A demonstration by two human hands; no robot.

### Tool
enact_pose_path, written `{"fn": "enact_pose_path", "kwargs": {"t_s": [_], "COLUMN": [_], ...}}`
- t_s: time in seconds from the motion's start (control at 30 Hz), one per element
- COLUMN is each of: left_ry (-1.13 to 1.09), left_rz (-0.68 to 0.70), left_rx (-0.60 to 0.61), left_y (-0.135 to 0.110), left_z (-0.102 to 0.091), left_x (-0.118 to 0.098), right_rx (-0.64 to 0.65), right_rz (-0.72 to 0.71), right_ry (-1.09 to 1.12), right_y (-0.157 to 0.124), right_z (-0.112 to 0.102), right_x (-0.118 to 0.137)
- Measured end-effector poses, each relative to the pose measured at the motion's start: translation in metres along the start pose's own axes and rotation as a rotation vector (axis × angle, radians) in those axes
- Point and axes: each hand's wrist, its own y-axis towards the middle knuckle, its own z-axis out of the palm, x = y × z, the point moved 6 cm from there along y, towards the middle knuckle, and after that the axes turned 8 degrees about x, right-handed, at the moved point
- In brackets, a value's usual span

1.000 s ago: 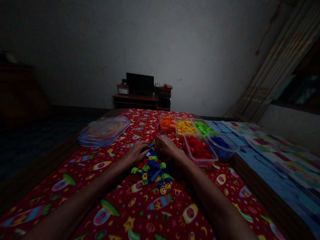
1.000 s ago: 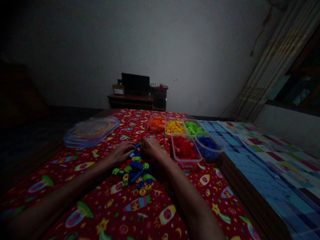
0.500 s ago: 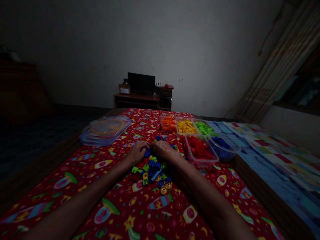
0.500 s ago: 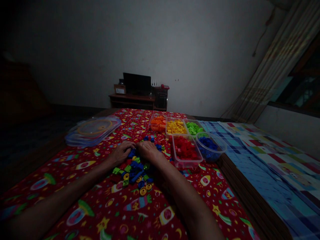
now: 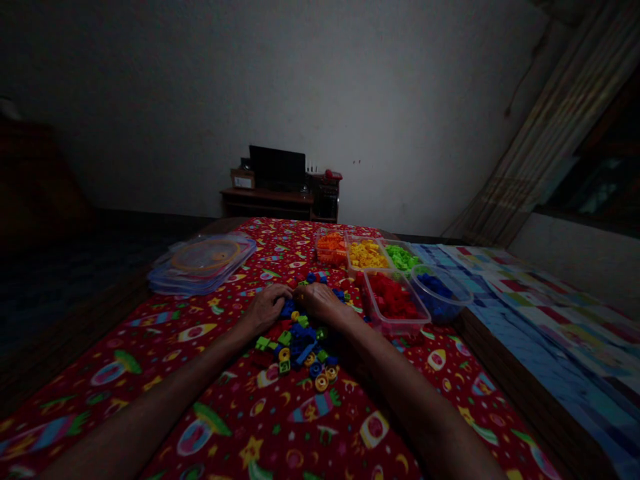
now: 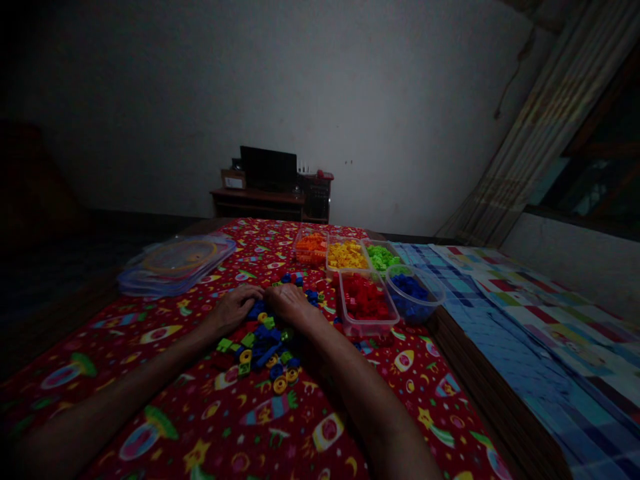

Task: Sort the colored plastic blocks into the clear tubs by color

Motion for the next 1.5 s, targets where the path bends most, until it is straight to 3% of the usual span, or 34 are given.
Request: {"fn": "enact_pose_path", "kwargs": {"t_s": [0.27, 0.47, 0.63, 0.8, 0.97, 1.03, 1.13, 1.33, 1.5], "left_ry": [-0.015, -0.026, -0.046, -0.099, -0.066, -0.063, -0.060, -0.041, 0.004], "left_rz": [0.010, -0.004, -0.068, -0.090, -0.085, -0.083, -0.087, -0.091, -0.106], "left_rx": [0.025, 0.003, -0.023, -0.068, -0.112, -0.112, -0.104, -0.121, -0.173], "left_y": [0.000, -0.001, -0.004, -0.003, -0.003, -0.003, -0.004, -0.004, -0.004], "left_z": [0.001, 0.000, -0.002, -0.003, -0.007, -0.008, -0.008, -0.008, -0.009], "left_x": [-0.001, -0.002, -0.002, -0.001, -0.002, -0.003, -0.004, -0.001, 0.005], "right_rx": [-0.103, -0.215, -0.346, -0.231, -0.199, -0.208, -0.207, 0.042, 0.149], "right_rz": [-0.056, -0.032, 0.138, 0.446, 0.537, 0.512, 0.408, 0.239, 0.180], "right_ry": [0.111, 0.202, 0.180, -0.118, -0.189, -0.188, -0.184, -0.219, -0.283], "right_y": [-0.003, -0.016, -0.031, -0.024, -0.018, -0.017, -0.011, 0.000, 0.001], "right_z": [-0.012, -0.042, -0.077, -0.102, -0.118, -0.118, -0.108, -0.046, -0.016], "right_x": [-0.010, -0.030, -0.080, -0.145, -0.177, -0.172, -0.144, -0.063, -0.042]}}
